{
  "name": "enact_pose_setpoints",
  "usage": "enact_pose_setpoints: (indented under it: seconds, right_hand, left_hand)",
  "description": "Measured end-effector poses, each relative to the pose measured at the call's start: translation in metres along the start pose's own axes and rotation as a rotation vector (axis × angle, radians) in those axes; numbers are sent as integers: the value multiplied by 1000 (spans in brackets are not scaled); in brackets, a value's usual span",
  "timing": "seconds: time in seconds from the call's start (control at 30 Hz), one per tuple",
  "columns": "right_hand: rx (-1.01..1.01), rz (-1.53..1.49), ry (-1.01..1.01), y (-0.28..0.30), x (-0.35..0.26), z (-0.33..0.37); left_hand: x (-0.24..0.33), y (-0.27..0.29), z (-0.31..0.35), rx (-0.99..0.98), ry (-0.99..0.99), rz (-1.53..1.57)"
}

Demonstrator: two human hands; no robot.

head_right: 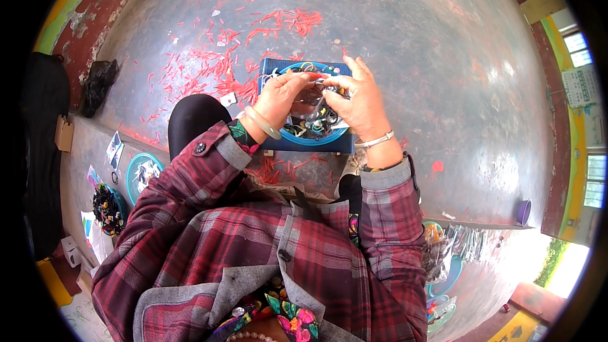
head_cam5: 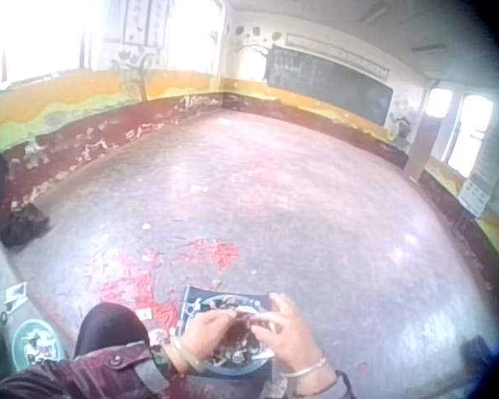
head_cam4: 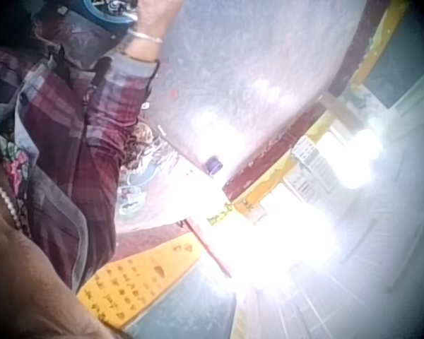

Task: The person sits on the floor and assembles small hair accessories by hand. They pick up black elastic bands and colorful plastic charms from a blue bowl, attach the charms to the bands, and place the finished items into a separate container.

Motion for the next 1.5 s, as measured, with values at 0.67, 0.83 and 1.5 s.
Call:
enact_pose_setpoints:
  seconds: [0.67, 0.83, 1.5]
  right_hand:
    - [-54, -59, -41, -7, -2, 1]
    - [-53, -3, 14, -2, -6, 1]
    - [-76, 52, 77, -11, -5, 2]
  left_hand:
    - [-14, 2, -4, 13, 3, -51]
    - [-8, 2, -1, 36, 0, -35]
    - [-2, 1, 0, 18, 59, 71]
Point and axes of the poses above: each hand's wrist, its own z-axis away from the middle knuckle, its own y-axis out of the back of the hand, x = y × z, the point moved 1 cm from there along -z, towards the middle knuckle, and after that the axes turned 9 degrees about -z, right-handed, at the moved point
